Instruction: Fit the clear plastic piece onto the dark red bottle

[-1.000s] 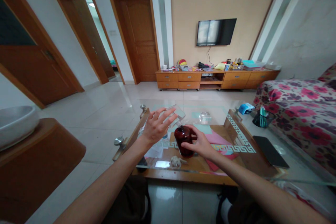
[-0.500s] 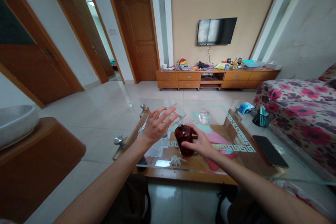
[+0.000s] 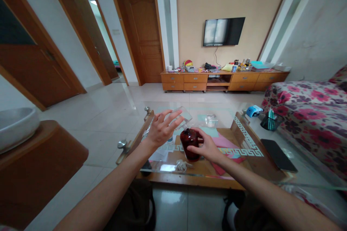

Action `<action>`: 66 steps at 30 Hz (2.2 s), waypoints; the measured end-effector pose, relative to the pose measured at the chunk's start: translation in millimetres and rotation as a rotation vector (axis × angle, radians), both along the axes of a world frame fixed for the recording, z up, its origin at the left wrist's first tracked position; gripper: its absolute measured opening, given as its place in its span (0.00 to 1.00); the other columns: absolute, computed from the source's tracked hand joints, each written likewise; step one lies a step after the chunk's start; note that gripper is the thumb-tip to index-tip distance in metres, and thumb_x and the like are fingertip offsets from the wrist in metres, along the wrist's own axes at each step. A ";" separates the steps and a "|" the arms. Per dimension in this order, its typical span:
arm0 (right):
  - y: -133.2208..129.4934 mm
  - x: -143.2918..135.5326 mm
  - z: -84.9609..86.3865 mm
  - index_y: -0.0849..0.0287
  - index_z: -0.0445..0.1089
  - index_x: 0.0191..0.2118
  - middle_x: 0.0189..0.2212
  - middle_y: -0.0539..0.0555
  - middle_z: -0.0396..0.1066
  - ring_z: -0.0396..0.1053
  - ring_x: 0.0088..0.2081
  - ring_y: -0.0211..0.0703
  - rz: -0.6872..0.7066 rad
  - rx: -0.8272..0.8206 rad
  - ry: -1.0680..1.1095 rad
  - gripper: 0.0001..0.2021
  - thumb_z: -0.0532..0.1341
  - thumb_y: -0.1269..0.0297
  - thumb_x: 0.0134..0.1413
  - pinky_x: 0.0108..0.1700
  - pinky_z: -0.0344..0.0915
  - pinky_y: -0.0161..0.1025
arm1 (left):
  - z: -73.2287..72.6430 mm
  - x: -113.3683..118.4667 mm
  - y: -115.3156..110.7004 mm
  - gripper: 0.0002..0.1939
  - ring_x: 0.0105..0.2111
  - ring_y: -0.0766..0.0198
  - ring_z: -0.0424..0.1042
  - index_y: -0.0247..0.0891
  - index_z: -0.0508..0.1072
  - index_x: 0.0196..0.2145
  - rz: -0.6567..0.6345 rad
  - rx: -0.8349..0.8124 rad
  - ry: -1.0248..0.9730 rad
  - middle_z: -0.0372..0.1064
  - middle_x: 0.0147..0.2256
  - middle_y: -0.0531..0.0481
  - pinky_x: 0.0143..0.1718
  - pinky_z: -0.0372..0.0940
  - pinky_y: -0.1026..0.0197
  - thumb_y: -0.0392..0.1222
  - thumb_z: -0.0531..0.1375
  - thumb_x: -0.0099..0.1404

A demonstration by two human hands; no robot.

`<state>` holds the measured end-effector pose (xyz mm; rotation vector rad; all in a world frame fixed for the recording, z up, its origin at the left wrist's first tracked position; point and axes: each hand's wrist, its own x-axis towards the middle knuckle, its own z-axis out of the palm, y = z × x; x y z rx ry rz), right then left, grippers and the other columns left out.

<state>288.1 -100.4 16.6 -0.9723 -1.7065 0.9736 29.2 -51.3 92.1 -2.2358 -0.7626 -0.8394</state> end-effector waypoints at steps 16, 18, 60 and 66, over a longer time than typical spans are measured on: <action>-0.5 0.9 -1.4 0.47 0.64 0.64 0.59 0.57 0.71 0.75 0.53 0.54 0.002 0.025 -0.005 0.37 0.76 0.55 0.50 0.57 0.74 0.55 | 1.0 1.0 -0.3 0.23 0.62 0.50 0.67 0.51 0.72 0.60 -0.003 0.018 0.012 0.66 0.67 0.52 0.55 0.62 0.45 0.33 0.61 0.71; 0.2 1.0 -2.6 0.47 0.64 0.64 0.59 0.57 0.71 0.75 0.53 0.54 0.005 0.025 -0.005 0.37 0.76 0.55 0.50 0.56 0.74 0.55 | 0.3 1.6 0.3 0.22 0.62 0.49 0.68 0.50 0.72 0.60 -0.007 0.034 0.009 0.67 0.67 0.53 0.54 0.62 0.46 0.32 0.61 0.71; 2.9 -0.7 -11.7 0.48 0.63 0.65 0.59 0.57 0.71 0.76 0.53 0.53 0.005 0.022 0.014 0.39 0.77 0.55 0.49 0.56 0.74 0.54 | -2.7 -1.8 6.8 0.22 0.62 0.50 0.68 0.52 0.72 0.60 -0.051 0.102 0.036 0.67 0.66 0.53 0.55 0.61 0.45 0.34 0.62 0.72; 1.6 -1.1 -10.6 0.47 0.63 0.65 0.59 0.57 0.71 0.76 0.52 0.52 0.006 0.023 0.015 0.39 0.77 0.55 0.49 0.56 0.74 0.53 | -4.2 -3.2 8.4 0.23 0.63 0.51 0.67 0.54 0.70 0.62 -0.052 0.108 0.037 0.66 0.67 0.55 0.56 0.61 0.46 0.36 0.61 0.72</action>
